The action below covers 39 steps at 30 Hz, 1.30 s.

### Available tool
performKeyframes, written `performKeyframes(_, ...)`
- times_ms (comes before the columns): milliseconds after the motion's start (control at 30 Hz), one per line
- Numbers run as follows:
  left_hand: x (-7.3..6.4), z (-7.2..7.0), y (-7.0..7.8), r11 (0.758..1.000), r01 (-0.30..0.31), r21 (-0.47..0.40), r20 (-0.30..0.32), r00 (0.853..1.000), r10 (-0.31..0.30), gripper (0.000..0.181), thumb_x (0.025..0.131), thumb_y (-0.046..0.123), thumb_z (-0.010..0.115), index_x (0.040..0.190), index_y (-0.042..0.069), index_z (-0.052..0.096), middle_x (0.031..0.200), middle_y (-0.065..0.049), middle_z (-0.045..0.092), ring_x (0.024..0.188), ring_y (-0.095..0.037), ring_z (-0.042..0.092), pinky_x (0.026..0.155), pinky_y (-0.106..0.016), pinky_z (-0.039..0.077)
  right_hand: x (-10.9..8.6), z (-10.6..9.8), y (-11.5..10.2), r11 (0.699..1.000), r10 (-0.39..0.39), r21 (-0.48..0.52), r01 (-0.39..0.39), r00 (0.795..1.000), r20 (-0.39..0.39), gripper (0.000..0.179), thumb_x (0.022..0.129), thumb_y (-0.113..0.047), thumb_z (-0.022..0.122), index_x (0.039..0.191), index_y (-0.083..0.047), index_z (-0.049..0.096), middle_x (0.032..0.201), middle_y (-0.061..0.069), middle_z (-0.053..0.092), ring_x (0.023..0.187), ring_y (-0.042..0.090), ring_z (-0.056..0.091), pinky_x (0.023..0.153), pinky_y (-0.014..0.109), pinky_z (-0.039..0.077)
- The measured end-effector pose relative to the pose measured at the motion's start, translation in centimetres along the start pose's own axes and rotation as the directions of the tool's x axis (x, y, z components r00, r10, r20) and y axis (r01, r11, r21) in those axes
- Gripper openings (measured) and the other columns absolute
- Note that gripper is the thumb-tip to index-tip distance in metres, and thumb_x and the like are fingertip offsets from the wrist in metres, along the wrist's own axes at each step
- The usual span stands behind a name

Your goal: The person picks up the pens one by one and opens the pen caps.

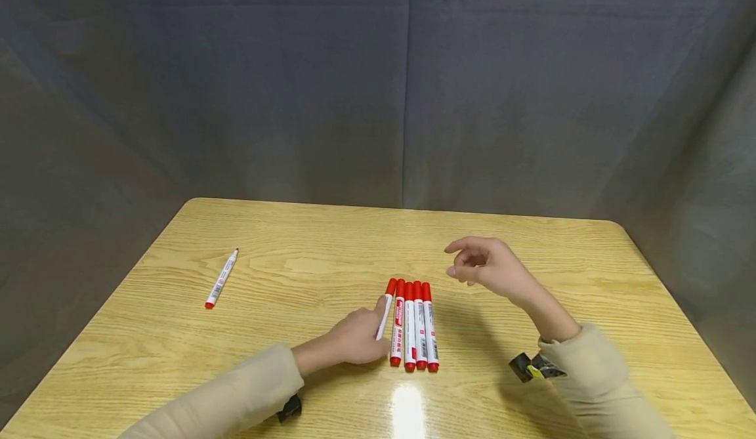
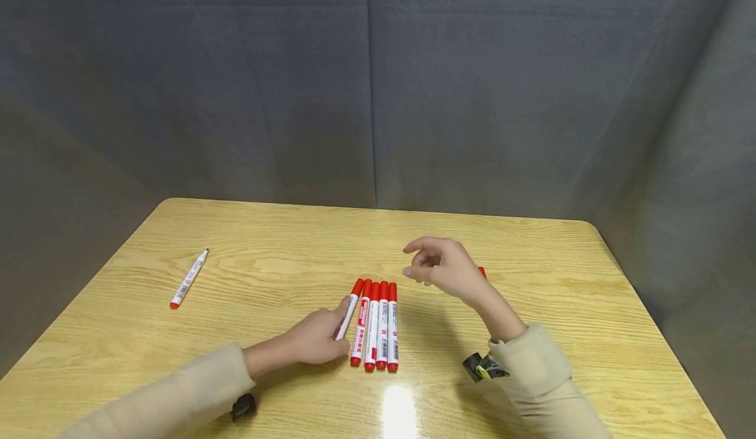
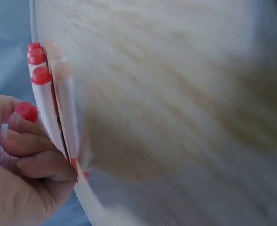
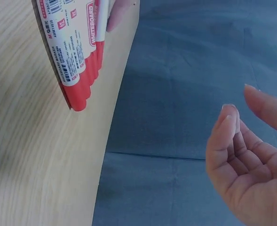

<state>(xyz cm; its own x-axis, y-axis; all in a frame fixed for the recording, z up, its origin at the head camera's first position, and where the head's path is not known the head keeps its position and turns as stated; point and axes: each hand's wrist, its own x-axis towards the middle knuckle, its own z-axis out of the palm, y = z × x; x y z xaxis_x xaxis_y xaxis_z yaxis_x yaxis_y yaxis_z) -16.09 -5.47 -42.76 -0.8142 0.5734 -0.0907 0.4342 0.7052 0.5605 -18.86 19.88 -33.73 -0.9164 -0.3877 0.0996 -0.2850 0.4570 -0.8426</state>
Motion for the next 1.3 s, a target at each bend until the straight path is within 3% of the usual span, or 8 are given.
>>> performKeyframes(200,-0.2,-0.7,-0.3,0.989,-0.066,-0.136,-0.065,0.996,0.058,0.08,0.073,0.008,0.057,0.139,-0.016,0.018,0.048,0.009,0.036,0.037,-0.002,0.031,0.034,-0.017,0.026,0.0,0.3,0.6,1.0,0.012,0.023,-0.013,0.999,0.034,0.032,0.083,-0.009,0.066,0.112,0.004,0.058,0.079,0.011,0.061,0.065,0.023,0.057,0.058,0.03,0.049)
performKeyframes(600,-0.9,-1.6,0.8,0.974,-0.16,-0.16,-0.179,0.975,0.131,0.082,0.075,0.007,0.056,0.146,-0.002,0.015,0.045,0.009,0.035,0.035,0.0,0.029,0.033,-0.016,0.028,0.5,1.2,1.7,0.994,0.032,0.107,-0.034,0.999,0.028,0.033,0.084,-0.008,0.065,0.113,0.006,0.057,0.08,0.013,0.061,0.064,0.02,0.057,0.061,0.031,0.05)
performKeyframes(900,-1.2,-1.8,1.3,0.957,-0.174,-0.233,-0.193,0.973,0.13,0.084,0.075,0.004,0.056,0.147,0.004,0.013,0.043,0.009,0.037,0.032,0.001,0.029,0.03,-0.016,0.029,1.2,2.3,1.9,0.994,0.02,0.111,-0.018,1.0,-0.023,0.041,0.083,-0.007,0.066,0.121,0.006,0.054,0.086,0.015,0.063,0.067,0.022,0.059,0.062,0.033,0.051)
performKeyframes(1300,-1.2,-2.1,2.1,0.942,-0.212,-0.259,-0.195,0.967,0.164,0.085,0.075,0.003,0.055,0.148,0.004,0.011,0.042,0.01,0.042,0.032,0.003,0.03,0.031,-0.016,0.028,2.5,4.3,1.9,0.982,-0.011,0.184,0.026,0.996,-0.084,0.046,0.084,-0.007,0.065,0.127,0.002,0.051,0.098,0.02,0.064,0.084,0.039,0.062,0.064,0.041,0.052)
